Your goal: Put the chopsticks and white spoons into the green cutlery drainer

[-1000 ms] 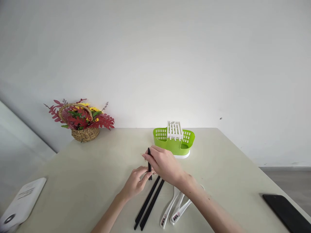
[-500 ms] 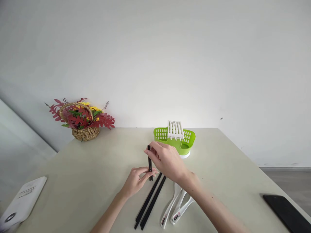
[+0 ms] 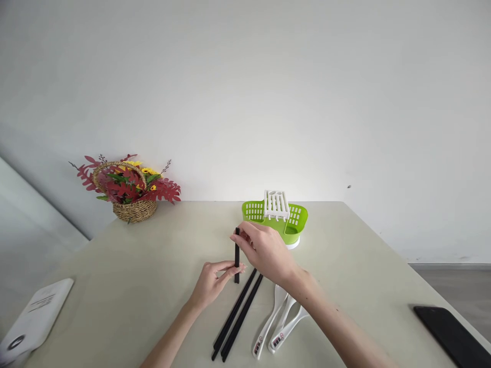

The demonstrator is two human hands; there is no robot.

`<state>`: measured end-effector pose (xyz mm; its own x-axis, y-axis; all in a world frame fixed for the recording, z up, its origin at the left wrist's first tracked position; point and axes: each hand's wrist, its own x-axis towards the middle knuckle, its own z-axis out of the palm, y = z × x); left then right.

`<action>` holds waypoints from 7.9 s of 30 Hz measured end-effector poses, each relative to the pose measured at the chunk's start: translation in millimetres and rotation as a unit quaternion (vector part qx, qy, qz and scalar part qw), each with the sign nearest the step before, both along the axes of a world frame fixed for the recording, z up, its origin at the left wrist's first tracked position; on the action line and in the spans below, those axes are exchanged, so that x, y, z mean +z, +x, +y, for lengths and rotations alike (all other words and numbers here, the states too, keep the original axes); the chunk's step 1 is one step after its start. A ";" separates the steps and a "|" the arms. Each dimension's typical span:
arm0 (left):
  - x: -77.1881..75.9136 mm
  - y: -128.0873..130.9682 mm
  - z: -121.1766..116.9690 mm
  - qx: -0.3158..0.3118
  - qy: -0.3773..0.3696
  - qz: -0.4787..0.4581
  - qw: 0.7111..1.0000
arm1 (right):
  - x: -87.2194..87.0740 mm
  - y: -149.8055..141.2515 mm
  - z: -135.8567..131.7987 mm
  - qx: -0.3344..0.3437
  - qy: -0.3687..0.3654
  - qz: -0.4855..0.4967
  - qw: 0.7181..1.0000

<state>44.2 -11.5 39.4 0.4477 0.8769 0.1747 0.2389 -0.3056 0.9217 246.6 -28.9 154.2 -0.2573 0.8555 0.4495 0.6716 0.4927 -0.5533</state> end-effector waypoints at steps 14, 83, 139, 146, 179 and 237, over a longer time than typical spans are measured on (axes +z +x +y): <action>0.9 1.6 -0.9 -0.004 -0.023 0.011 1.000 | 0.8 2.3 -1.5 0.009 -0.018 0.057 0.998; -28.1 2.5 12.0 0.036 -0.083 0.015 0.996 | 47.5 75.4 158.2 -0.221 -0.030 -0.112 0.968; -15.5 -44.8 30.3 0.062 0.185 0.219 0.956 | -40.9 36.9 -85.4 0.282 0.160 -0.416 0.849; 3.5 -25.1 16.9 0.050 -0.021 0.010 0.998 | -49.7 41.7 -73.0 0.175 0.055 -0.398 0.899; 6.7 7.0 -5.1 -0.062 -0.165 -0.219 0.960 | 22.8 7.5 -28.2 0.035 -0.104 -0.033 0.993; -32.7 14.4 1.7 0.060 -0.078 -0.011 0.995 | 64.7 71.1 165.8 -0.023 -0.115 -0.137 0.984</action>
<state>58.6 -9.7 6.7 0.3362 0.9409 0.0412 0.2445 -0.1294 0.9610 317.6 136.9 219.0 -0.3000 0.9401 0.1617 0.8295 0.3408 -0.4424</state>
